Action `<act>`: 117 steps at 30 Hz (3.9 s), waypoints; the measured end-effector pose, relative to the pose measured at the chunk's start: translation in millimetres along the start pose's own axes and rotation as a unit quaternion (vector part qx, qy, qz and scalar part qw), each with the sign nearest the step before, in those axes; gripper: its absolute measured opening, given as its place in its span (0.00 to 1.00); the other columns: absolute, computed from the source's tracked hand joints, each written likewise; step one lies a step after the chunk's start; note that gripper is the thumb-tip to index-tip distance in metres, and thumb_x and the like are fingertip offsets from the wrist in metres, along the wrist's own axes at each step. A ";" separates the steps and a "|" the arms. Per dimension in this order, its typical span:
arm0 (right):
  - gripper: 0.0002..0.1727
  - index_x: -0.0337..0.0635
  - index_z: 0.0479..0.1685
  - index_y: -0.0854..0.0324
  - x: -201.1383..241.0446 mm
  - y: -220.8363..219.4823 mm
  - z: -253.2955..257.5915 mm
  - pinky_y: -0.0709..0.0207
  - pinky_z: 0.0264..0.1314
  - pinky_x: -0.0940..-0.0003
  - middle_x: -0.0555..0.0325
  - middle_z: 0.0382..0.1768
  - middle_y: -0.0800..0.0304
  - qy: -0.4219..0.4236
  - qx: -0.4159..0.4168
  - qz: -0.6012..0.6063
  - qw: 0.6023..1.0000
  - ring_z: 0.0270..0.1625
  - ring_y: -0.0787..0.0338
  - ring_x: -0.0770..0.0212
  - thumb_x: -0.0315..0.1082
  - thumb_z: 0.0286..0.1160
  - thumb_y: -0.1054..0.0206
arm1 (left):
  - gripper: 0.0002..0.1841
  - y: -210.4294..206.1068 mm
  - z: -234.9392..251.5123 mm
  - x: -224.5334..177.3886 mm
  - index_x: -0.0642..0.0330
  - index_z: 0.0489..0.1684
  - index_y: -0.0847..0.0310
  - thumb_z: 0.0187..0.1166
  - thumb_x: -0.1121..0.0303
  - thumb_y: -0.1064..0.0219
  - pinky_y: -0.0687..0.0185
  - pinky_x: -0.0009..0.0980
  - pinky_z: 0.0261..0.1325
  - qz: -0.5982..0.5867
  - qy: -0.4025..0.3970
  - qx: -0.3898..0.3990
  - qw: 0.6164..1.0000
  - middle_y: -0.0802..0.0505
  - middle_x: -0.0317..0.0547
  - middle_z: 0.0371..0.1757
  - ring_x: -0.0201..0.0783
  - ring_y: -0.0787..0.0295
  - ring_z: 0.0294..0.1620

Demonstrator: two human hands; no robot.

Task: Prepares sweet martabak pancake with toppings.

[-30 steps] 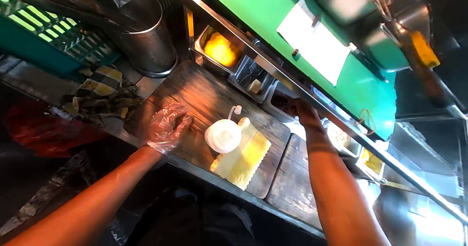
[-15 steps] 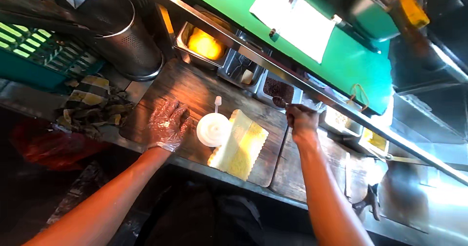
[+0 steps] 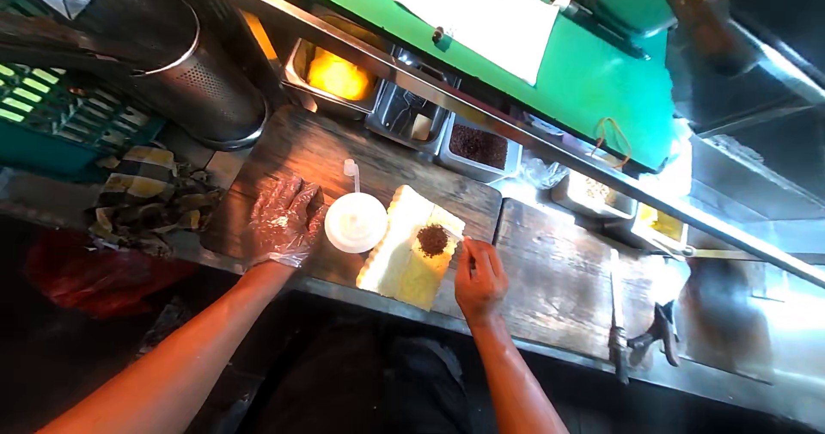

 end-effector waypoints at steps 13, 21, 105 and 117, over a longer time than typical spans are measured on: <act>0.08 0.36 0.44 0.08 -19.3 -24.3 -16.9 0.10 0.43 0.74 0.53 0.40 0.08 -0.109 0.021 0.081 0.991 0.40 0.07 0.67 0.29 0.76 0.32 | 0.28 10.0 -3.9 -10.6 0.52 0.81 0.24 0.84 0.54 0.49 0.47 0.59 0.88 0.003 0.021 0.006 1.000 0.25 0.54 0.86 0.56 0.34 0.88; 0.06 0.39 0.42 0.09 -34.8 -32.0 9.0 0.12 0.40 0.70 0.56 0.38 0.06 -0.316 0.084 0.124 0.937 0.37 0.08 0.69 0.30 0.75 0.29 | 0.30 5.8 -3.7 -6.5 0.50 0.81 0.24 0.85 0.47 0.53 0.47 0.59 0.88 -0.002 0.014 0.000 1.000 0.25 0.53 0.86 0.56 0.34 0.88; 0.05 0.43 0.37 0.15 -165.6 -103.4 190.9 0.25 0.23 0.74 0.65 0.26 0.16 -0.355 0.230 0.236 0.875 0.21 0.22 0.71 0.33 0.71 0.27 | 0.29 -2.2 -4.4 2.5 0.49 0.79 0.22 0.87 0.47 0.53 0.47 0.58 0.90 -0.003 -0.005 -0.009 1.000 0.23 0.50 0.85 0.55 0.35 0.89; 0.04 0.43 0.44 0.13 -21.4 6.4 31.8 0.27 0.18 0.72 0.59 0.25 0.14 -0.450 0.234 0.242 0.827 0.16 0.24 0.68 0.32 0.77 0.31 | 0.27 -0.1 -4.7 -1.6 0.52 0.78 0.21 0.87 0.50 0.51 0.48 0.60 0.89 -0.016 0.005 -0.010 1.000 0.22 0.50 0.85 0.55 0.34 0.88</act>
Point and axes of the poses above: each hand's wrist, its own z-axis towards the middle knuckle, its own y-axis out of the back of the hand, x = y × z, the point moved 5 cm from there along z, towards the middle knuckle
